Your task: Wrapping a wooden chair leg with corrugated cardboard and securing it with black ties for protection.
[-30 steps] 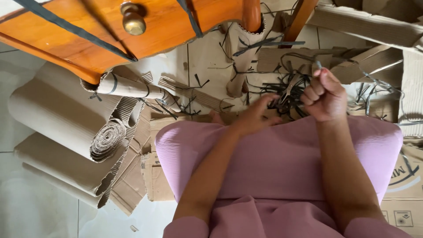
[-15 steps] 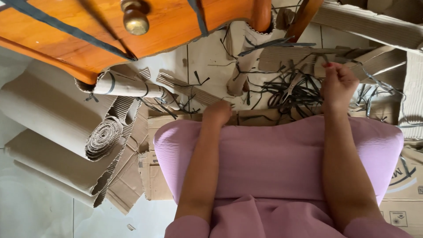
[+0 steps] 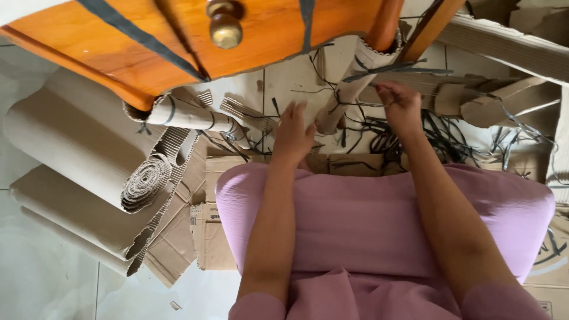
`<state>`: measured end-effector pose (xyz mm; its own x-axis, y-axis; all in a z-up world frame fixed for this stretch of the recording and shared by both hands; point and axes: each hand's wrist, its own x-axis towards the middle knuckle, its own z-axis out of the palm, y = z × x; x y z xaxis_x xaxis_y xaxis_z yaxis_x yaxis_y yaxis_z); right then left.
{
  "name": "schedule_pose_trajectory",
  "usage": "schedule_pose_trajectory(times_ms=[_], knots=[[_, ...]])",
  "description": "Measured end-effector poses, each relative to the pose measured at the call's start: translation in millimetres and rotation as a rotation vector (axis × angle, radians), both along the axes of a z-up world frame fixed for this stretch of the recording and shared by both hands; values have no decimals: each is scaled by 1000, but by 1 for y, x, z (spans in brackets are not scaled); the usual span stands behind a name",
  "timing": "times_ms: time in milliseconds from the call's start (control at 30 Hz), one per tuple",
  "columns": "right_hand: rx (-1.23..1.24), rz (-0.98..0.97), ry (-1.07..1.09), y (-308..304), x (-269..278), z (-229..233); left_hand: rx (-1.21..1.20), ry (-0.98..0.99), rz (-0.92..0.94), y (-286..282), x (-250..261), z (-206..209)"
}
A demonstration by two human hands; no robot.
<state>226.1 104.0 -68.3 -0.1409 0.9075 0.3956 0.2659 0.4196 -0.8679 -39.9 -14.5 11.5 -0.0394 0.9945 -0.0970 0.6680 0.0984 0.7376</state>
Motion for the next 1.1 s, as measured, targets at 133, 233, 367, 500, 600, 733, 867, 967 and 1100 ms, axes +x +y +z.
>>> schedule_pose_trajectory(times_ms=[133, 233, 367, 500, 600, 733, 867, 967, 1100], knots=[[-83, 141, 111, 2, -35, 30, 249, -224, -2, 36, 6, -15], [-141, 214, -174, 40, -17, -25, 334, -173, -140, 61, 9, -54], [-257, 170, -104, 22, -32, 19, 242, -39, -36, 84, 11, -108], [-447, 124, 121, 12, -33, -7, 150, 14, 55, 103, 5, -157], [-481, -64, -97, -12, -49, 6, -72, 79, 126, 77, 5, -121], [-375, -55, -331, -12, -25, -134, -166, 49, 110, 70, 4, -147], [-277, 20, -498, -82, -41, -95, -259, 90, 70, 48, 23, -136], [-174, 26, -755, -115, -45, -87, -309, 65, 72, 21, 41, -117], [-157, 34, -829, -147, -60, -38, -242, 8, 124, -11, 59, -96]])
